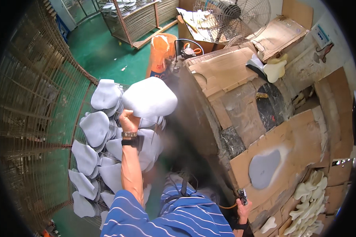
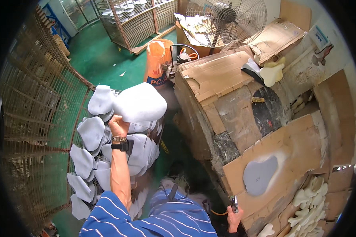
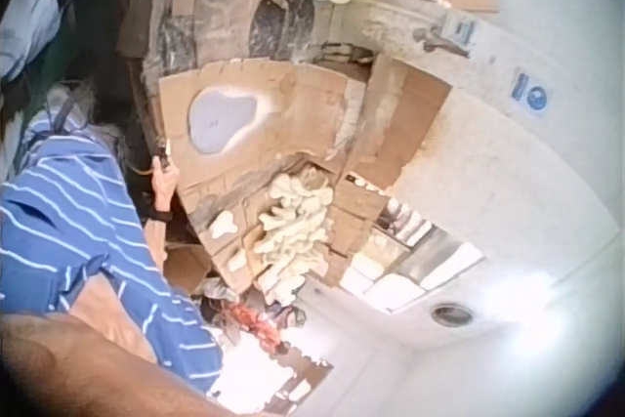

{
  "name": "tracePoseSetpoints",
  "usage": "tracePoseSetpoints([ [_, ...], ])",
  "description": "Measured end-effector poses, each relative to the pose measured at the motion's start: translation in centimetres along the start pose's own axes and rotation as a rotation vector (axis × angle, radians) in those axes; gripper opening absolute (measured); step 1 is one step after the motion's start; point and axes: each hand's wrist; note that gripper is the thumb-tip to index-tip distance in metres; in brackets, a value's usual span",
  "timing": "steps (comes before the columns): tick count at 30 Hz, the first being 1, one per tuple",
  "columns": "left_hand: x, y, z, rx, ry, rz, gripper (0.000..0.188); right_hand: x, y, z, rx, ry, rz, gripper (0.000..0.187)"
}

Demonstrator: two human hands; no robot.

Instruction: The person repeatedly picks up white, irregularly shaped objects from a metal drying rack and places them on a cardboard workbench. They then use a handheld spray gun to coat the objects with a grey substance before returning them to the rack. This cycle is performed multiple times throughout the video.

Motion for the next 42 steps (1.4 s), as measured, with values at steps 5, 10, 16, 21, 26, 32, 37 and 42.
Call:
tracePoseSetpoints([
  [5, 2.7, 4.5, -14.4, -0.449, 0.508, -0.231, 0.028, -0.3, 0.4, 1.4, 0.073, -0.042, 0.044, 0.027],
  [10, 5.1, 4.0, -12.8, -0.459, 0.996, -0.009, 0.070, 3.2, -2.3, 2.2, 0.102, -0.061, 0.066, 0.014],
  [16, 4.4, 2.7, -13.7, -0.283, 1.912, 0.846, 0.046, -0.4, -0.7, 3.5, 0.105, -0.119, 0.019, 0.018],
  [21, 2.7, 1.9, -14.0, -0.001, 2.190, 0.688, 0.033, 0.5, -1.6, 4.3, 0.140, -0.131, 0.024, 0.014],
  [26, 2.6, 1.7, -15.4, 0.060, 2.286, 0.383, 0.033, -0.5, -2.0, 5.0, 0.135, -0.102, 0.041, 0.015],
  [32, 1.0, 1.1, -14.5, -0.156, 1.906, 0.468, 0.035, 0.2, -1.5, 5.4, 0.222, -0.190, 0.096, 0.049],
  [37, -7.1, -0.4, -7.4, -0.141, 1.720, 0.827, 0.039, 1.6, -0.6, 6.4, 0.306, -0.226, -0.073, 0.024],
  [42, -21.1, -2.5, 3.2, -0.104, 1.718, 1.156, 0.035, 7.6, -2.6, 6.5, 0.581, -0.319, -0.236, 0.055],
])
Point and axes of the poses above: each hand's wrist, its own y-axis towards the middle knuckle, its own z-axis out of the palm, x = y × z, and after that the axes turned 14 degrees about z, right-handed
